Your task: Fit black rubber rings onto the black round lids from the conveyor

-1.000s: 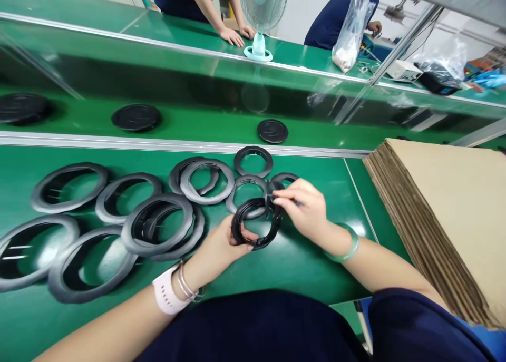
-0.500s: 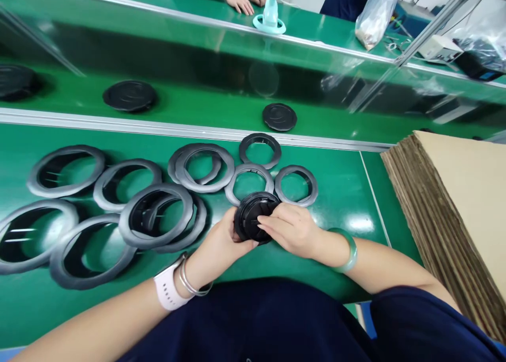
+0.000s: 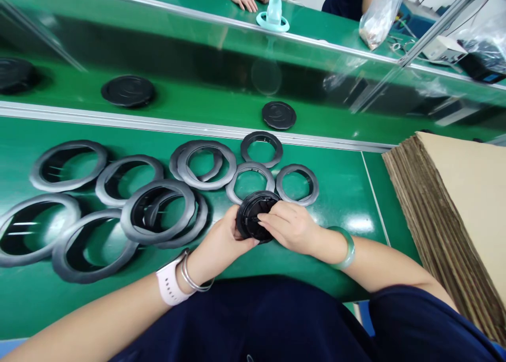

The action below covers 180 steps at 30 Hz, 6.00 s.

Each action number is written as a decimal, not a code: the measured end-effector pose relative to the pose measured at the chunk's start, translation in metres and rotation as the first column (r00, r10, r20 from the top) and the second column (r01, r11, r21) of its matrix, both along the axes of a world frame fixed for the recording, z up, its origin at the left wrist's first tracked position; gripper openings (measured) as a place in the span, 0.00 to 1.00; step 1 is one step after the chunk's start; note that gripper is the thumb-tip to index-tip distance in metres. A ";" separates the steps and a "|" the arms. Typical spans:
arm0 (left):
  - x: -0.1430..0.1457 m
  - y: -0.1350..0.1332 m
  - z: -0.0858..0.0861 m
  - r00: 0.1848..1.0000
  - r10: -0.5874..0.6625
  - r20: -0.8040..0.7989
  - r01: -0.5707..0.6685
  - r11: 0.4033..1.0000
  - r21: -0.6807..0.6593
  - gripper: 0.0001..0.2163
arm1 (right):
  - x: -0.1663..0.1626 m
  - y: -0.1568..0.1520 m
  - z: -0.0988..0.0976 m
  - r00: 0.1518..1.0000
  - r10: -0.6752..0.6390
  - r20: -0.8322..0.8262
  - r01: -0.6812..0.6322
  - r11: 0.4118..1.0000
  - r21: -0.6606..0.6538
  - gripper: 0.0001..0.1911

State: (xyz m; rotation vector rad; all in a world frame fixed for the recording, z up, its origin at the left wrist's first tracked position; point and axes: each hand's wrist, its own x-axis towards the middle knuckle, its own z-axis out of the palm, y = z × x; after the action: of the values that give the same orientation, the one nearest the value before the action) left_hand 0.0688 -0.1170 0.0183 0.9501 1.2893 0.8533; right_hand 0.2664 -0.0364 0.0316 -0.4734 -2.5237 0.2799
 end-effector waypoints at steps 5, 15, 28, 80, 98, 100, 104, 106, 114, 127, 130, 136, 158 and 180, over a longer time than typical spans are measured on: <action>0.001 0.000 0.001 1.000 0.011 0.008 -0.011 1.000 -0.004 0.24 | -0.002 -0.002 0.005 1.000 -0.024 0.008 0.025 0.998 -0.054 0.09; 0.002 -0.002 0.001 1.000 0.016 -0.022 -0.016 1.000 0.015 0.24 | -0.002 -0.011 0.005 0.995 -0.057 0.082 0.061 0.997 -0.049 0.14; 0.001 0.001 0.004 0.998 0.001 -0.055 0.001 0.999 0.040 0.24 | 0.001 -0.008 -0.002 0.998 0.011 0.068 -0.005 0.997 -0.082 0.21; 0.001 -0.001 -0.001 1.000 0.016 -0.026 -0.014 0.996 0.085 0.26 | -0.004 -0.009 0.011 0.999 -0.029 -0.023 0.026 0.996 -0.091 0.22; -0.007 -0.002 -0.012 0.934 0.025 -0.355 0.086 0.952 0.294 0.26 | -0.016 -0.008 0.004 0.866 -0.486 -0.119 0.176 0.518 -0.837 0.13; -0.008 -0.002 -0.015 0.922 0.026 -0.386 0.091 0.956 0.280 0.25 | -0.017 -0.009 0.005 0.864 -0.495 -0.095 0.203 0.514 -0.833 0.13; -0.010 -0.001 -0.025 0.917 0.011 -0.398 0.086 0.970 0.225 0.26 | -0.019 -0.011 0.006 0.860 -0.509 -0.030 0.255 0.481 -0.839 0.15; -0.010 0.000 -0.027 0.910 0.011 -0.414 0.087 0.972 0.218 0.27 | -0.019 -0.012 0.005 0.857 -0.515 -0.007 0.275 0.469 -0.839 0.15; -0.014 0.003 -0.026 0.897 0.003 -0.441 0.099 0.973 0.208 0.27 | -0.012 -0.004 0.007 0.928 -0.370 0.033 0.216 0.466 -0.858 0.15; -0.014 0.003 -0.026 0.941 -0.046 -0.336 0.111 0.978 0.177 0.26 | -0.007 0.008 0.006 0.972 -0.148 0.180 0.230 0.476 -0.849 0.29; -0.012 0.003 -0.021 0.936 -0.047 -0.348 0.117 0.976 0.182 0.25 | -0.008 0.004 0.007 0.964 -0.169 0.203 0.260 0.466 -0.846 0.28; -0.008 0.004 -0.010 0.932 -0.048 -0.360 0.128 0.971 0.203 0.23 | -0.008 -0.002 0.003 0.961 -0.211 0.180 0.262 0.477 -0.839 0.26; -0.016 -0.004 0.017 0.933 -0.061 -0.354 0.217 0.881 0.420 0.12 | 0.091 0.207 0.021 0.707 -0.685 -0.175 0.573 0.700 -0.426 0.23; -0.015 0.002 0.013 0.714 -0.138 -0.687 0.496 0.791 0.357 0.09 | 0.134 0.256 -0.048 0.580 -0.798 -0.165 0.780 0.602 -0.169 0.15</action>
State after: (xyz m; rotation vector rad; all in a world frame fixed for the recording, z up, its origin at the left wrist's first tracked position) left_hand 0.0542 -0.1146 0.0308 1.9889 1.3909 0.6086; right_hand 0.4005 0.2194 -0.0164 -1.4559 -1.8319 0.0677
